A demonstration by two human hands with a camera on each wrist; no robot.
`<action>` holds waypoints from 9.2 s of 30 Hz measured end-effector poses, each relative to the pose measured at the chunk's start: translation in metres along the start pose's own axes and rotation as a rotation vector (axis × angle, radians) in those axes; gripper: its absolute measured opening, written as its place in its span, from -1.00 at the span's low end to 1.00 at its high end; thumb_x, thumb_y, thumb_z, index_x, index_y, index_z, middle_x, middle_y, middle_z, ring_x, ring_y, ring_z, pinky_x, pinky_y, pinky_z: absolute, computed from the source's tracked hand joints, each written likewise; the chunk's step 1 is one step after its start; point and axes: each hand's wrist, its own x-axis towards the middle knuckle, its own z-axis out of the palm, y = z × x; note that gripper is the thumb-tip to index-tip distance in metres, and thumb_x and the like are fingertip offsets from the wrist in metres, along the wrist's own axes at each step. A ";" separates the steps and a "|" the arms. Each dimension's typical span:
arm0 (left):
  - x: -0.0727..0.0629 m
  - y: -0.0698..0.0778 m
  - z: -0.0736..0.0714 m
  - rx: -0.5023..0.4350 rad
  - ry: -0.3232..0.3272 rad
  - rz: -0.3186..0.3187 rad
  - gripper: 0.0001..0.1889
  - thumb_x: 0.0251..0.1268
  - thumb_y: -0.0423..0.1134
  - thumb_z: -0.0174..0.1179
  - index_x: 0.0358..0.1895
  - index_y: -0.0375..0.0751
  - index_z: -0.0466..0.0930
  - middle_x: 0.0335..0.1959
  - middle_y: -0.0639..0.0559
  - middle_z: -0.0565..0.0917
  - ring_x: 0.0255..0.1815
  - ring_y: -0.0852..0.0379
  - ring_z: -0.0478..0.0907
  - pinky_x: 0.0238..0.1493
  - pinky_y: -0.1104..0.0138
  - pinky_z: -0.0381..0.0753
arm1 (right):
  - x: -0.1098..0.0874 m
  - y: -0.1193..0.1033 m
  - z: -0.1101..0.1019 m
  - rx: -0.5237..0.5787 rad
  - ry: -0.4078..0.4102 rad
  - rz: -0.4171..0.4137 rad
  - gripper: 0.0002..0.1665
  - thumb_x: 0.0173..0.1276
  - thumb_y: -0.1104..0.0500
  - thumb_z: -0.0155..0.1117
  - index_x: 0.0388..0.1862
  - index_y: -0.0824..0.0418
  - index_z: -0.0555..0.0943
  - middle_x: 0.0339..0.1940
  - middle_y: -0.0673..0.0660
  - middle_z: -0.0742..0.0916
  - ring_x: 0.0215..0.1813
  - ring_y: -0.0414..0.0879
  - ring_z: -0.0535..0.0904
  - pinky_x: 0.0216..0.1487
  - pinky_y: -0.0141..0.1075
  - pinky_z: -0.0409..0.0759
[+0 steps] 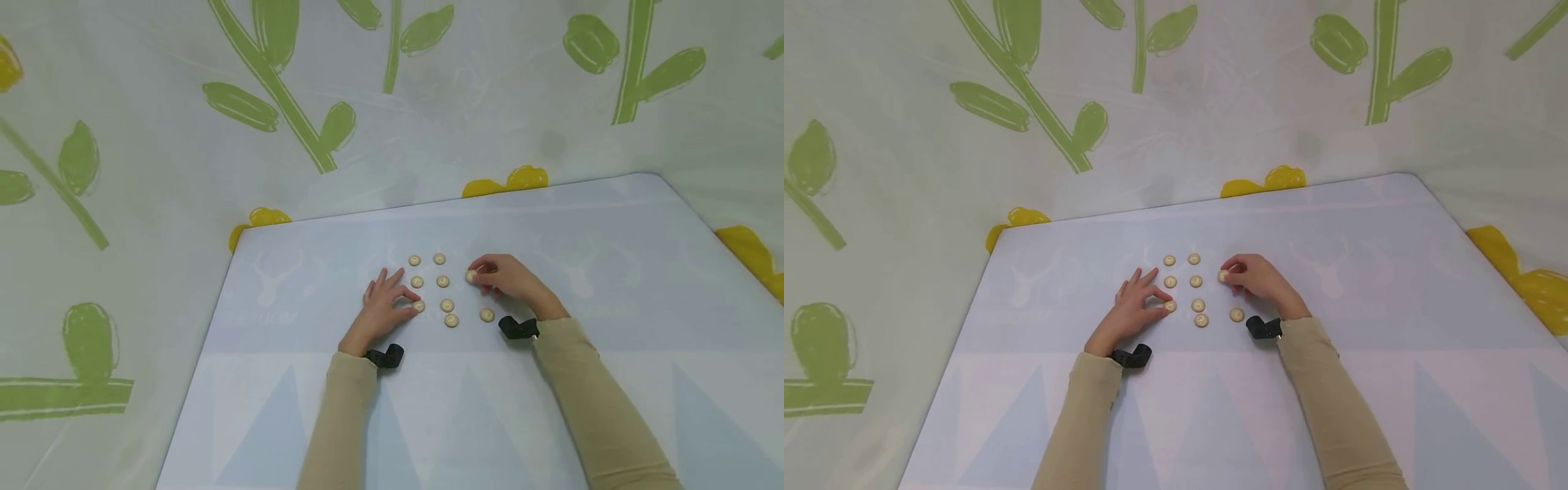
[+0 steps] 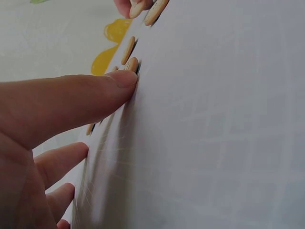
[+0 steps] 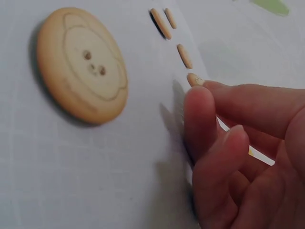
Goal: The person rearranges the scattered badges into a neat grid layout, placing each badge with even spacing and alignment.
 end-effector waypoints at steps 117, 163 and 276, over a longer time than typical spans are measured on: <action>-0.001 0.000 0.001 0.004 -0.003 -0.008 -0.85 0.05 -0.05 0.24 -0.27 0.13 0.58 0.39 0.07 0.05 0.41 0.00 -0.35 0.27 0.03 -0.37 | 0.043 -0.019 0.003 -0.275 0.147 0.048 -0.70 0.24 0.07 0.16 -0.08 0.14 0.46 -0.21 0.18 0.50 -0.17 0.05 0.37 -0.16 -0.15 0.38; -0.002 -0.001 0.001 0.017 0.005 0.005 -0.84 0.04 -0.05 0.25 -0.27 0.12 0.57 0.39 0.05 0.05 0.40 -0.04 -0.33 0.26 0.00 -0.36 | -0.020 -0.020 0.015 -0.163 0.140 -0.251 -0.69 0.26 0.06 0.16 -0.05 0.13 0.53 -0.19 0.01 0.61 -0.17 -0.08 0.50 -0.16 -0.19 0.47; -0.002 0.002 0.000 0.013 0.001 -0.010 -0.84 0.06 -0.03 0.23 -0.26 0.13 0.59 0.39 0.07 0.06 0.41 -0.03 -0.32 0.26 -0.01 -0.35 | -0.030 -0.015 0.029 -0.261 -0.252 -0.315 -0.80 0.14 -0.01 0.27 -0.25 -0.07 0.53 -0.41 -0.12 0.59 -0.31 -0.17 0.46 -0.26 -0.27 0.43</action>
